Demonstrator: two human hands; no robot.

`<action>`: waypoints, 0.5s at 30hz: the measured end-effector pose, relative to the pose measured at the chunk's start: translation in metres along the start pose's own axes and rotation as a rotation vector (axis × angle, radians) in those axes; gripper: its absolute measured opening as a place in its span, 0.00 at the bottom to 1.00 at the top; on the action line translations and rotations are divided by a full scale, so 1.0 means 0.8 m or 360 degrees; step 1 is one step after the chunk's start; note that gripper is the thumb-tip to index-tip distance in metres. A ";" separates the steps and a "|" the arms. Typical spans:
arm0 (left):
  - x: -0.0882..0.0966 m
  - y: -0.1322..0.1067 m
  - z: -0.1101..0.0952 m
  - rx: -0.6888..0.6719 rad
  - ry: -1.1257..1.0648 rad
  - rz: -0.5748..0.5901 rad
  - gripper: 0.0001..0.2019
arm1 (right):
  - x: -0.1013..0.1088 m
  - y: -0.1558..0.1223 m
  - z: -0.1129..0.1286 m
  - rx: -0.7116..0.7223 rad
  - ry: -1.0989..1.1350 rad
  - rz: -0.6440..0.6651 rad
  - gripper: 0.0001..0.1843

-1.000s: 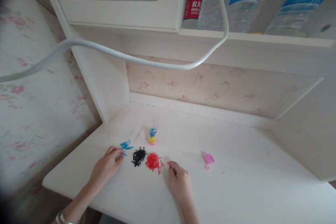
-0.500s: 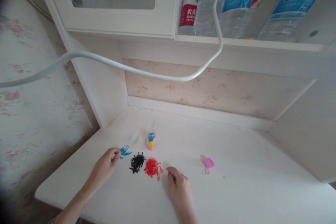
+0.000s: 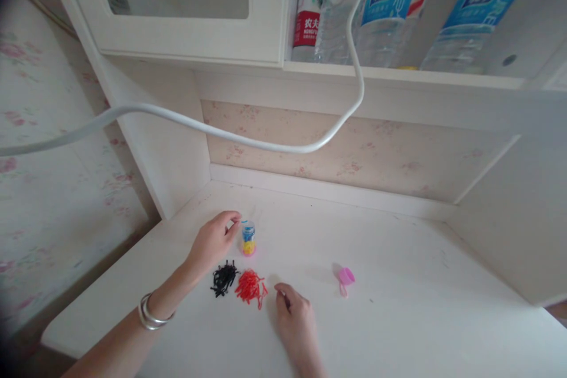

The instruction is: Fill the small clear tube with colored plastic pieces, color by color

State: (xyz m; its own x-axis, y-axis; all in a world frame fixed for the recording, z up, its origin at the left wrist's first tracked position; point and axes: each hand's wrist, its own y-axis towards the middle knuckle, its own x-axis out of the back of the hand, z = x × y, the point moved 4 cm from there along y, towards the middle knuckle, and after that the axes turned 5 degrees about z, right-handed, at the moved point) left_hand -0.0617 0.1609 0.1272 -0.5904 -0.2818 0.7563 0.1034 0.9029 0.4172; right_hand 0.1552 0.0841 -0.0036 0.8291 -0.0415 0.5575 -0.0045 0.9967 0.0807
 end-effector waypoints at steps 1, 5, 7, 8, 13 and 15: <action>-0.003 0.001 0.000 0.0011 0.0022 0.0020 0.10 | 0.000 0.001 0.000 0.0009 -0.0005 0.0001 0.18; -0.011 0.004 -0.001 0.0064 0.0109 0.0095 0.10 | 0.000 0.002 0.002 0.0024 -0.0017 0.0014 0.17; -0.013 0.004 -0.002 0.0082 0.0146 0.0111 0.10 | 0.000 0.002 0.001 0.0029 -0.0013 0.0012 0.16; -0.014 0.005 -0.002 0.0085 0.0158 0.0115 0.10 | 0.000 0.002 0.001 0.0036 -0.0008 0.0009 0.16; -0.010 0.004 0.001 0.0044 0.0043 0.0070 0.10 | 0.000 0.002 0.001 0.0049 0.0025 -0.0001 0.17; -0.003 -0.002 0.007 0.0013 -0.0045 0.0002 0.11 | 0.000 0.002 0.002 0.0036 0.0026 -0.0009 0.17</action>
State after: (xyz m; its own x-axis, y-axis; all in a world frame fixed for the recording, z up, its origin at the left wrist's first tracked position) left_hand -0.0648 0.1622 0.1216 -0.6128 -0.2713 0.7422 0.0981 0.9058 0.4121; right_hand 0.1548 0.0857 -0.0023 0.8384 -0.0460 0.5432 -0.0120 0.9946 0.1028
